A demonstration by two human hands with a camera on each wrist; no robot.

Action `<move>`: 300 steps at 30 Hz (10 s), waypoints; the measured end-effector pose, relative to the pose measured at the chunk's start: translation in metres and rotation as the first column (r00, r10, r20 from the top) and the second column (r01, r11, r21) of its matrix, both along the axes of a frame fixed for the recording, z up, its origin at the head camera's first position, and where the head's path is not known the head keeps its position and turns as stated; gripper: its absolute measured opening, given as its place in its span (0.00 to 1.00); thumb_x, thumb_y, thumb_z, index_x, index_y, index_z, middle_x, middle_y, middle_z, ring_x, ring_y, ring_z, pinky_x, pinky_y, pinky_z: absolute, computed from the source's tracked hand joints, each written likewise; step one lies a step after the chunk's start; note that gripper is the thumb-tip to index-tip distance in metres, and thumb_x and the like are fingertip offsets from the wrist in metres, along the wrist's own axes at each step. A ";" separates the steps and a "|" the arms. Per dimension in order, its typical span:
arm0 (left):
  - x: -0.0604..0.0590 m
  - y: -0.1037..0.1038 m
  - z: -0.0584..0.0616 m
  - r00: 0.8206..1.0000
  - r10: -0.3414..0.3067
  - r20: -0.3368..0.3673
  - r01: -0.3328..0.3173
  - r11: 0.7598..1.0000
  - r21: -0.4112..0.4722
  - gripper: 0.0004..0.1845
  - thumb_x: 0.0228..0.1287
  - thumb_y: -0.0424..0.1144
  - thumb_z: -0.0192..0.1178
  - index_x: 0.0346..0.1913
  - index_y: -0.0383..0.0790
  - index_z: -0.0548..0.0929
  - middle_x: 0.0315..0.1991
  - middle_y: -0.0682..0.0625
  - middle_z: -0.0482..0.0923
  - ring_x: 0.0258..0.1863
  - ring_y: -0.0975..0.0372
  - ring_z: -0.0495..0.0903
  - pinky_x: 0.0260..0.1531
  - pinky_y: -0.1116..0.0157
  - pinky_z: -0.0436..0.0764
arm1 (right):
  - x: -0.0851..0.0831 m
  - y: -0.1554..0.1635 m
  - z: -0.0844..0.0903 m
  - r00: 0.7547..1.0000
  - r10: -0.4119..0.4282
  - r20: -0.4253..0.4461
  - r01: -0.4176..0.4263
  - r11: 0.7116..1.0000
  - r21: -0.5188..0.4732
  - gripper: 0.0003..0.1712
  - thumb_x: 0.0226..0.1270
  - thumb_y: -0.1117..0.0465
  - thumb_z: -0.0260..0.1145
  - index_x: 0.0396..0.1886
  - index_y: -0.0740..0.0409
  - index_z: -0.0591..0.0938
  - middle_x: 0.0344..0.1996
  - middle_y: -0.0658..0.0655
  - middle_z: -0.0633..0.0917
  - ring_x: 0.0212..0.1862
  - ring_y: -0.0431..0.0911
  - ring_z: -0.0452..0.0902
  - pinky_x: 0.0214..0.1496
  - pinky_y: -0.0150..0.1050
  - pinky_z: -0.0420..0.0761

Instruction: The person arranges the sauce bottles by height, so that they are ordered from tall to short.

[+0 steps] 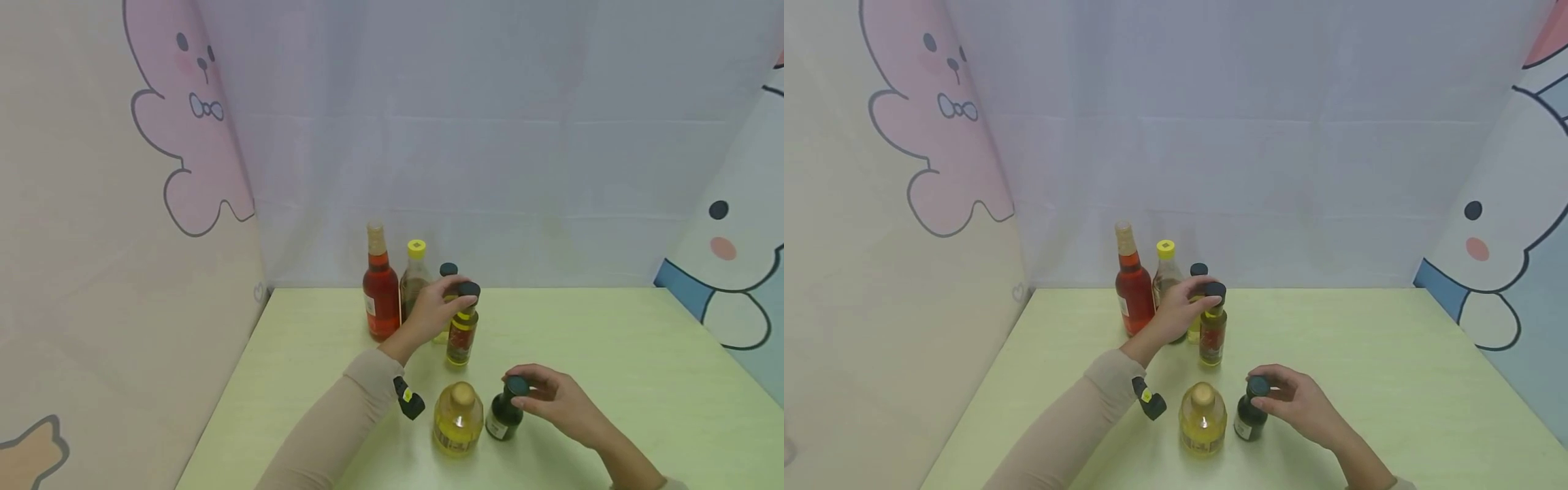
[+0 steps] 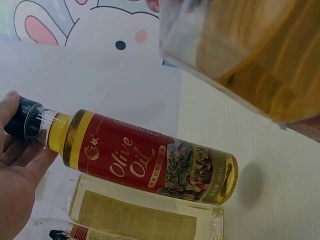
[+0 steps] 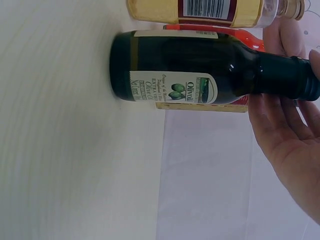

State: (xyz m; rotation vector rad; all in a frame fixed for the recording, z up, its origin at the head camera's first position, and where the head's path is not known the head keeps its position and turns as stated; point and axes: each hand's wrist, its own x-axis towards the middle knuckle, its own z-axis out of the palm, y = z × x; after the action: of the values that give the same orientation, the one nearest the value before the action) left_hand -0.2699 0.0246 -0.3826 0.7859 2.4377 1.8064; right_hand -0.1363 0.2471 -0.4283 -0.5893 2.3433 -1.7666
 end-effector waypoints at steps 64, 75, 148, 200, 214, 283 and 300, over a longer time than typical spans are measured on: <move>-0.032 0.056 -0.006 0.995 0.094 0.022 -0.085 0.962 -0.260 0.22 0.68 0.41 0.47 0.63 0.43 0.62 0.59 0.49 0.65 0.54 0.61 0.68 0.50 0.63 0.70 | 0.002 -0.001 -0.002 1.000 -0.027 0.011 0.027 1.000 0.003 0.21 0.61 0.65 0.62 0.53 0.69 0.71 0.47 0.59 0.78 0.46 0.45 0.76 0.43 0.38 0.77; -0.033 0.058 -0.008 0.993 0.107 0.049 -0.092 0.965 -0.244 0.21 0.68 0.41 0.49 0.62 0.42 0.63 0.57 0.49 0.66 0.52 0.61 0.70 0.48 0.64 0.72 | 0.002 0.000 -0.003 1.000 0.010 -0.030 -0.011 0.999 -0.035 0.20 0.62 0.68 0.60 0.53 0.72 0.70 0.47 0.53 0.78 0.46 0.46 0.76 0.43 0.38 0.77; -0.009 0.042 0.012 0.996 0.021 -0.088 -0.045 0.957 -0.286 0.36 0.64 0.50 0.51 0.70 0.44 0.49 0.69 0.52 0.47 0.65 0.63 0.50 0.59 0.62 0.58 | 0.004 0.000 -0.004 0.998 0.007 -0.070 -0.011 0.999 -0.047 0.19 0.62 0.70 0.59 0.52 0.71 0.71 0.47 0.69 0.75 0.47 0.43 0.75 0.44 0.36 0.76; 0.037 -0.011 -0.012 0.989 -0.148 -0.001 0.147 0.985 -0.085 0.30 0.63 0.46 0.54 0.65 0.41 0.60 0.63 0.51 0.61 0.61 0.66 0.60 0.56 0.69 0.62 | 0.002 -0.001 -0.004 0.999 -0.044 -0.012 0.044 0.999 -0.001 0.22 0.61 0.65 0.62 0.53 0.70 0.71 0.49 0.71 0.74 0.47 0.44 0.76 0.44 0.38 0.77; 0.061 -0.026 -0.028 0.978 -0.206 0.025 0.207 0.978 -0.008 0.26 0.65 0.47 0.52 0.63 0.42 0.62 0.59 0.52 0.65 0.58 0.67 0.63 0.55 0.67 0.64 | 0.002 -0.002 -0.005 0.999 -0.050 -0.022 0.050 0.999 -0.006 0.20 0.60 0.66 0.62 0.52 0.67 0.72 0.48 0.67 0.76 0.47 0.45 0.76 0.43 0.38 0.77; 0.090 -0.050 -0.054 0.895 -0.443 -0.052 0.439 0.895 -0.080 0.19 0.59 0.40 0.61 0.52 0.40 0.74 0.47 0.58 0.74 0.50 0.68 0.71 0.50 0.67 0.70 | -0.003 0.001 0.005 1.000 -0.002 0.016 0.001 1.000 0.030 0.20 0.60 0.65 0.63 0.51 0.67 0.72 0.47 0.67 0.75 0.47 0.44 0.76 0.43 0.39 0.77; 0.092 -0.046 -0.066 0.921 -0.383 -0.067 0.385 0.923 0.021 0.17 0.58 0.38 0.62 0.50 0.38 0.77 0.46 0.56 0.76 0.47 0.66 0.73 0.49 0.66 0.71 | -0.002 0.002 0.000 0.999 -0.008 0.035 0.007 0.999 0.032 0.20 0.60 0.64 0.63 0.51 0.67 0.72 0.47 0.62 0.76 0.47 0.45 0.76 0.44 0.39 0.77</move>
State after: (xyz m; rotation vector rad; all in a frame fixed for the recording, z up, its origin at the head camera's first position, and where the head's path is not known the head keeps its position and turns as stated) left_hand -0.1778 -0.0212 -0.4485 1.2380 2.0944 1.6946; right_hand -0.1387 0.2486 -0.4284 -0.5418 2.3489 -1.7244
